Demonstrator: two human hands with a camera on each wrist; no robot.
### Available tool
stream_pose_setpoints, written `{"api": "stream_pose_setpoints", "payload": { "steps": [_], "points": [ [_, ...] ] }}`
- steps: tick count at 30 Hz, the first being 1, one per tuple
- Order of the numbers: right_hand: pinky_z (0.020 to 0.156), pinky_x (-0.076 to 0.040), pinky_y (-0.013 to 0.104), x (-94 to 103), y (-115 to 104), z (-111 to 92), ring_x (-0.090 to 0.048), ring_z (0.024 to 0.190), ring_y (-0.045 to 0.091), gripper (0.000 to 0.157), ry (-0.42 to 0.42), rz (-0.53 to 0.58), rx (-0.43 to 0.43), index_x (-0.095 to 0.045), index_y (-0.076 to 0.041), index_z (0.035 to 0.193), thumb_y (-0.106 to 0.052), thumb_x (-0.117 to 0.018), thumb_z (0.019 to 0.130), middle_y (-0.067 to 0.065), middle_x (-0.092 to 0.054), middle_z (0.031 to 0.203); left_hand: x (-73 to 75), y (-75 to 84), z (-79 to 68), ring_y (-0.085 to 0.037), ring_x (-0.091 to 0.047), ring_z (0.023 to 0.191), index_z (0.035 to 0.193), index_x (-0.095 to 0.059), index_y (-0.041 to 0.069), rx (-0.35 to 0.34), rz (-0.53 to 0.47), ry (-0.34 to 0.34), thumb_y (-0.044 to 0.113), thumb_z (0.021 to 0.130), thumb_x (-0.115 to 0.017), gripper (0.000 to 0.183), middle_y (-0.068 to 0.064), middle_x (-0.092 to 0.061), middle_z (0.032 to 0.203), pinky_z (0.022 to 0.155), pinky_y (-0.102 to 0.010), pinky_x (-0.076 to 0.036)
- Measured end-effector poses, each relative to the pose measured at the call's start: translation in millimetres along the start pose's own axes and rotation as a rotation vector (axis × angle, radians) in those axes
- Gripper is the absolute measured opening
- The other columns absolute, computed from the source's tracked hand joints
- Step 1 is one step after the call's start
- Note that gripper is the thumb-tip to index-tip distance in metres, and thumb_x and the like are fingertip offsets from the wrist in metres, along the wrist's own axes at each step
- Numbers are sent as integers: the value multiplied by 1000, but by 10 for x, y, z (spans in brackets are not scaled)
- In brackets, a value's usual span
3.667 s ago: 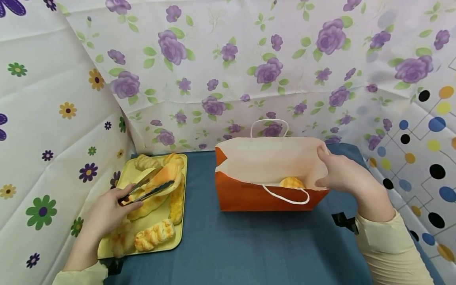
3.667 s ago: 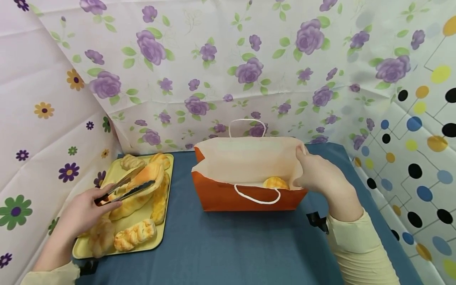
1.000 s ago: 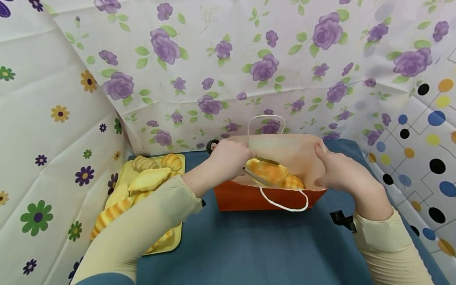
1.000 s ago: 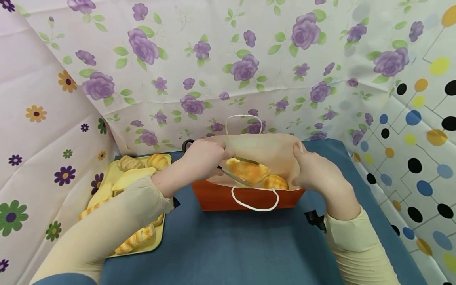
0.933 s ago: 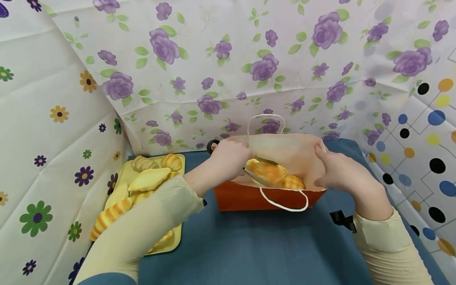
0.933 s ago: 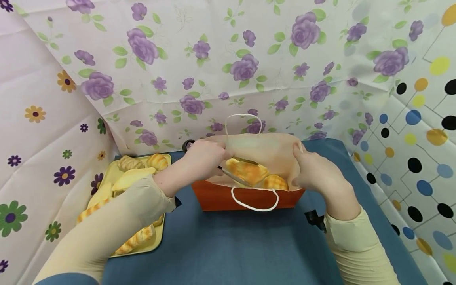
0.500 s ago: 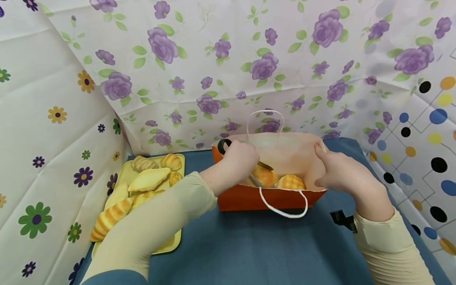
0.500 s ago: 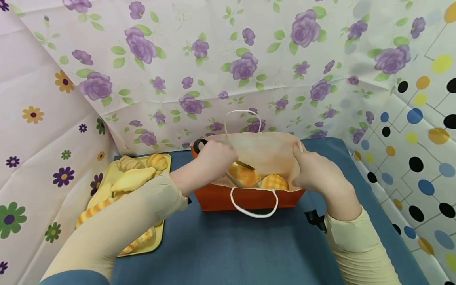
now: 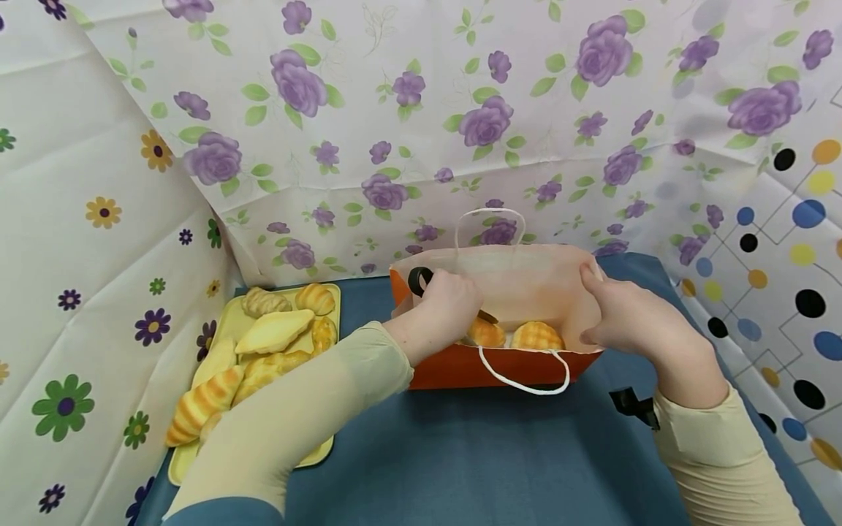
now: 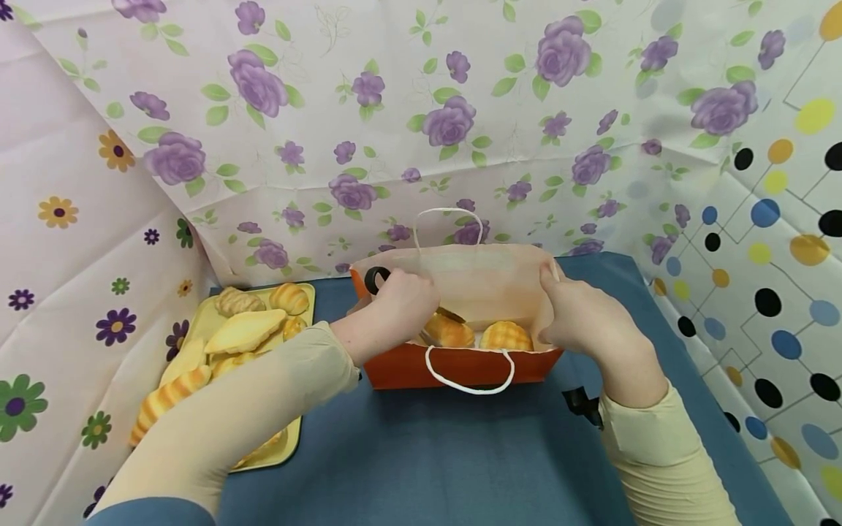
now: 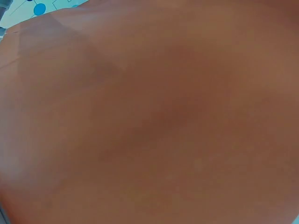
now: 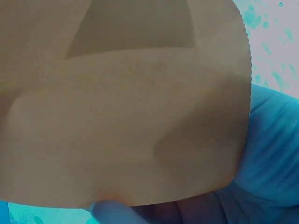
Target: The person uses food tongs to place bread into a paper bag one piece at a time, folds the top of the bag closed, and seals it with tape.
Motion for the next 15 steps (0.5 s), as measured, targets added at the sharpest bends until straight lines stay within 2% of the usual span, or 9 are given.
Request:
{"api": "stream_pose_setpoints", "payload": {
  "steps": [5, 8, 13, 15],
  "points": [
    [61, -47, 39, -2, 6, -2, -62, 72, 20, 113, 0, 0, -5, -6, 0, 170, -25, -84, 92, 40, -35, 160, -127, 6, 5, -14, -59, 71, 112, -82, 22, 7, -74, -104, 34, 102, -72, 18, 2, -74, 94, 58, -31, -38],
    [61, -48, 39, -4, 12, 0, -62, 71, 20, 113, 1, 2, -8, -6, 0, 170, -25, -84, 92, 40, -42, 156, -193, 7, 8, -14, -51, 66, 113, -81, 21, 6, -48, -154, 36, 104, -70, 21, 2, -73, 92, 58, -33, -31],
    [63, -49, 40, -1, 22, 4, -62, 72, 20, 113, 1, -2, -9, -6, 0, 170, -25, -84, 92, 40, -39, 158, -209, -1, 20, -15, -38, 59, 109, -80, 20, 14, -22, -161, 36, 105, -68, 20, 3, -69, 85, 56, -34, -25],
    [63, -49, 40, 3, 25, 4, -64, 74, 20, 114, 0, -6, -10, -6, 0, 170, -26, -84, 92, 40, -36, 160, -213, -4, 23, -15, -40, 60, 111, -80, 20, 16, -27, -166, 36, 105, -68, 20, 3, -70, 86, 56, -33, -27]
  ]
}}
Point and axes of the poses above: each hand's wrist, its own z-axis towards the middle knuckle, its own x-axis out of the back of the hand, y = z × x, the point moved 9 cm from there along z, towards the middle knuckle
